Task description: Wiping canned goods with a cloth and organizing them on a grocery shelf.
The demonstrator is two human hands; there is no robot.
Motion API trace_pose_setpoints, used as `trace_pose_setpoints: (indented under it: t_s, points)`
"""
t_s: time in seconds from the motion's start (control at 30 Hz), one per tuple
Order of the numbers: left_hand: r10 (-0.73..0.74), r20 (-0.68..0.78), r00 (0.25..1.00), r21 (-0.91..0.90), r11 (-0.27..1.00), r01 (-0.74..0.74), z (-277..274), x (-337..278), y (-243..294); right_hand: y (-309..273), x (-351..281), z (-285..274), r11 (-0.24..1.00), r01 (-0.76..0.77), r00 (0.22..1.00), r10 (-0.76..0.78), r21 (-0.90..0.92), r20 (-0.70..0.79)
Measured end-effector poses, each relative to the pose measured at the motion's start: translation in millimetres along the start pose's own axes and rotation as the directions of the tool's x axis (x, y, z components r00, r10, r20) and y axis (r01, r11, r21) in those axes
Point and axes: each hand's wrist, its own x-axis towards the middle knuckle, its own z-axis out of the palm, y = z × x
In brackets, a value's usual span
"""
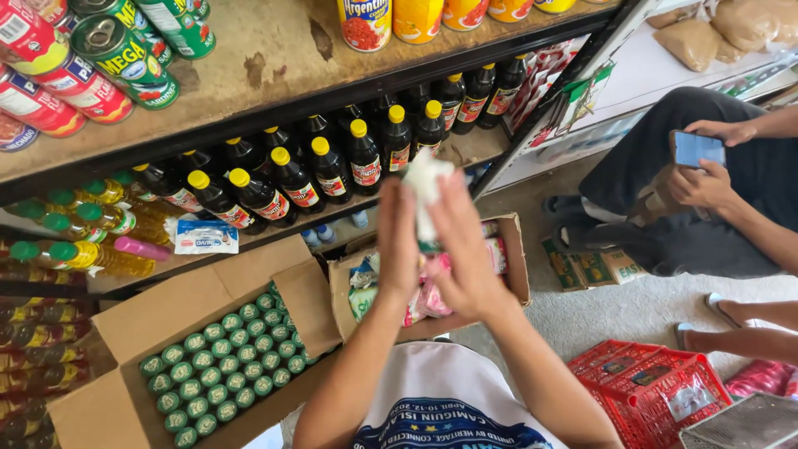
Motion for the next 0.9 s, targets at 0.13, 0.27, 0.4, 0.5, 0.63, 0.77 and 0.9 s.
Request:
trace_pose_setpoints:
  t_s: [0.13,0.27,0.4,0.5,0.63,0.77,0.9]
  points:
    - [0.095,0.129,0.987,-0.075,0.993,-0.086,-3,0,-20,-15,14,-9,0.998,-0.023,0.998,0.026,0.059,-0.049]
    - [0.184,-0.029,0.983,-0.213,0.959,-0.185,-11,21,-32,-15,-16,13,0.998,0.015,1.000,-0.016,0.063,0.019]
    - [0.094,-0.017,0.995,-0.137,0.986,-0.096,-12,14,-32,-3,-2,13,0.998,0.024,1.000,-0.023,0.064,-0.008]
    - [0.143,0.090,0.986,-0.033,0.989,-0.141,-19,5,-47,-18,25,-5,0.995,-0.019,0.999,0.023,0.094,-0.048]
    - [0.068,0.094,0.993,-0.123,0.991,-0.056,-13,-2,-21,-21,3,8,0.995,0.005,0.998,0.001,0.100,-0.055]
    - [0.123,-0.093,0.988,-0.254,0.957,-0.143,-17,7,-16,-15,-27,23,0.982,-0.034,0.999,0.033,0.185,0.010]
    - [-0.006,-0.003,1.000,0.005,1.000,0.006,-9,-10,-3,-15,8,1,0.986,-0.049,0.999,0.052,0.162,-0.016]
